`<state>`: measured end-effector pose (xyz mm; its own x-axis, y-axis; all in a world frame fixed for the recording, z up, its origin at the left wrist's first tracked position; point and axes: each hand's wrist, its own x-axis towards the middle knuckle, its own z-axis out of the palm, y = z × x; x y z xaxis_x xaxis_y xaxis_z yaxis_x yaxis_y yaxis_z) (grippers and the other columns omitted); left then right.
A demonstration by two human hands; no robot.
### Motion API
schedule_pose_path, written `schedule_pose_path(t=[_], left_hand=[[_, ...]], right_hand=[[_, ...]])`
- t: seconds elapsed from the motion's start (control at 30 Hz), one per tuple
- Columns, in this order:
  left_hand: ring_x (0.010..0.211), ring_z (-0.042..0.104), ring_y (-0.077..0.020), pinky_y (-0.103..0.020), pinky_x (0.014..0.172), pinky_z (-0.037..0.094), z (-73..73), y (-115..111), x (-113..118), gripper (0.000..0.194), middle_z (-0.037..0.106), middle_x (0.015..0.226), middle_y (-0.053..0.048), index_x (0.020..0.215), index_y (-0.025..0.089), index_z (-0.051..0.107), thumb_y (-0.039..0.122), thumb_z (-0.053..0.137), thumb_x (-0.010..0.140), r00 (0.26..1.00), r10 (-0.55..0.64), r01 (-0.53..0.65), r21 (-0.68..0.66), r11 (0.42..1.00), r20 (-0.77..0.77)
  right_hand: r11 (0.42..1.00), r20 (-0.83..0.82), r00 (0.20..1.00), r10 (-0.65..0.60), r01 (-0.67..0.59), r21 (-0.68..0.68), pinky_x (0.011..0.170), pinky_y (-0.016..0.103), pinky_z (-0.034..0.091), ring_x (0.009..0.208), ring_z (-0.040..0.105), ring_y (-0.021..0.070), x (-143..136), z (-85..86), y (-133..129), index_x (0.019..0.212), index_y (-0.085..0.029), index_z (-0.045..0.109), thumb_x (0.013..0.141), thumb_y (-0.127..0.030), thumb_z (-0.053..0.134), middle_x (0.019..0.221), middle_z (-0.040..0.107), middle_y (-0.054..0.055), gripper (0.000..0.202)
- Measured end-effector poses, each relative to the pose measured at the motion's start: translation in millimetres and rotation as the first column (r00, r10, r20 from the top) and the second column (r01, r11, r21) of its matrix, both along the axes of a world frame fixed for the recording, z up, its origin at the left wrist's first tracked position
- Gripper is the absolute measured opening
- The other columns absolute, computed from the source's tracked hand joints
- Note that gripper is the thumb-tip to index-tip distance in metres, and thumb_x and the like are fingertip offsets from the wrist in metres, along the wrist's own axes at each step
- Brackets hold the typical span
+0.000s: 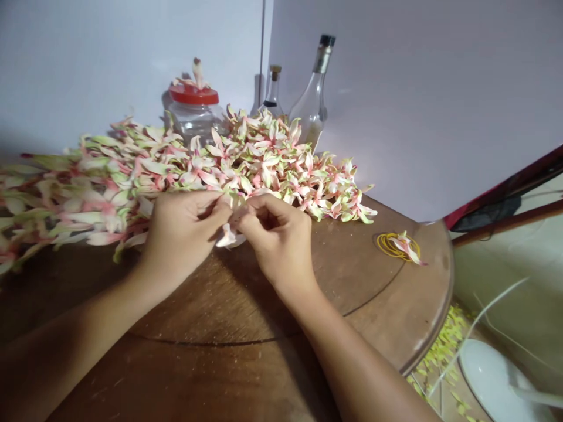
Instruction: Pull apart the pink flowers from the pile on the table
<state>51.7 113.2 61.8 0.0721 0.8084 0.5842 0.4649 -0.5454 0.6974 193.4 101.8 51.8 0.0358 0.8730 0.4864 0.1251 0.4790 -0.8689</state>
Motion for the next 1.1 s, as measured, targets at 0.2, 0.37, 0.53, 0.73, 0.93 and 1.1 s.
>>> schedule_pose_path(t=[0.2, 0.37, 0.53, 0.73, 0.93, 1.1], left_hand=[[0.05, 0.037, -0.0082, -0.025, 0.049, 0.027, 2.8, 5, -6, 0.039, 0.037, 0.05, 0.005, 0.054, 0.017, 0.044, 0.022, 0.057, 0.09, 0.994, -0.059, 0.064, -0.054, 0.996, 0.092], [0.064, 0.058, -0.0108, -0.021, 0.056, 0.042, -1.7, 11, -6, 0.018, 0.064, 0.07, 0.0, 0.08, 0.015, 0.066, 0.024, 0.058, 0.093, 0.954, -0.253, 0.269, -0.083, 0.96, 0.162], [0.085, 0.068, -0.0153, -0.023, 0.072, 0.053, -8.9, 20, -8, 0.011, 0.072, 0.092, -0.004, 0.097, 0.017, 0.07, 0.018, 0.065, 0.087, 0.881, -0.266, 0.324, -0.089, 0.942, 0.39], [0.081, 0.068, -0.0154, -0.022, 0.065, 0.051, -10.3, 26, -12, 0.008, 0.071, 0.084, -0.004, 0.086, 0.016, 0.07, 0.025, 0.07, 0.086, 0.838, -0.283, 0.431, -0.248, 0.868, 0.466], [0.069, 0.068, -0.016, -0.023, 0.056, 0.05, -10.1, 26, -15, 0.012, 0.072, 0.077, -0.003, 0.089, 0.017, 0.069, 0.029, 0.067, 0.089, 0.94, -0.23, 0.294, -0.259, 0.92, 0.252], [0.096, 0.067, -0.0211, -0.035, 0.088, 0.054, -4.2, 22, -16, 0.009, 0.072, 0.101, -0.008, 0.095, 0.015, 0.071, 0.014, 0.065, 0.088, 0.986, 0.008, 0.034, 0.244, 0.969, -0.169]], right_hand=[[1.0, -0.014, 1.0, -0.001, 0.001, 0.028, 0.058, 0.022, 0.047, 0.062, 0.059, 0.0093, -1, -1.1, 2, 0.079, -0.019, 0.071, 0.087, -0.029, 0.071, 0.07, 0.067, -0.002, 0.013], [0.991, 0.07, 0.993, -0.094, 0.086, 0.105, 0.061, 0.025, 0.047, 0.064, 0.058, 0.0105, 2, 0.6, 3, 0.087, -0.019, 0.07, 0.092, -0.031, 0.067, 0.076, 0.066, -0.001, 0.013], [0.936, 0.244, 0.944, -0.222, 0.137, 0.325, 0.067, 0.028, 0.049, 0.071, 0.06, 0.0121, 11, 8.6, 0, 0.092, -0.021, 0.07, 0.094, -0.026, 0.065, 0.084, 0.068, 0.001, 0.007], [0.837, 0.597, 0.801, -0.046, -0.295, 0.46, 0.089, 0.032, 0.054, 0.103, 0.067, 0.0176, 23, 13.2, 3, 0.113, -0.018, 0.071, 0.089, -0.02, 0.072, 0.107, 0.07, 0.008, 0.024], [0.936, 0.452, 0.892, -0.005, -0.155, 0.315, 0.075, 0.027, 0.056, 0.083, 0.068, 0.0136, 18, 9.4, 1, 0.107, -0.021, 0.073, 0.089, -0.021, 0.071, 0.094, 0.073, 0.003, 0.017], [1.0, 0.046, 0.999, -0.002, 0.001, 0.008, 0.058, 0.025, 0.054, 0.064, 0.065, 0.0115, 13, 9.0, 4, 0.096, -0.019, 0.073, 0.089, -0.031, 0.071, 0.079, 0.072, 0.001, 0.013]])
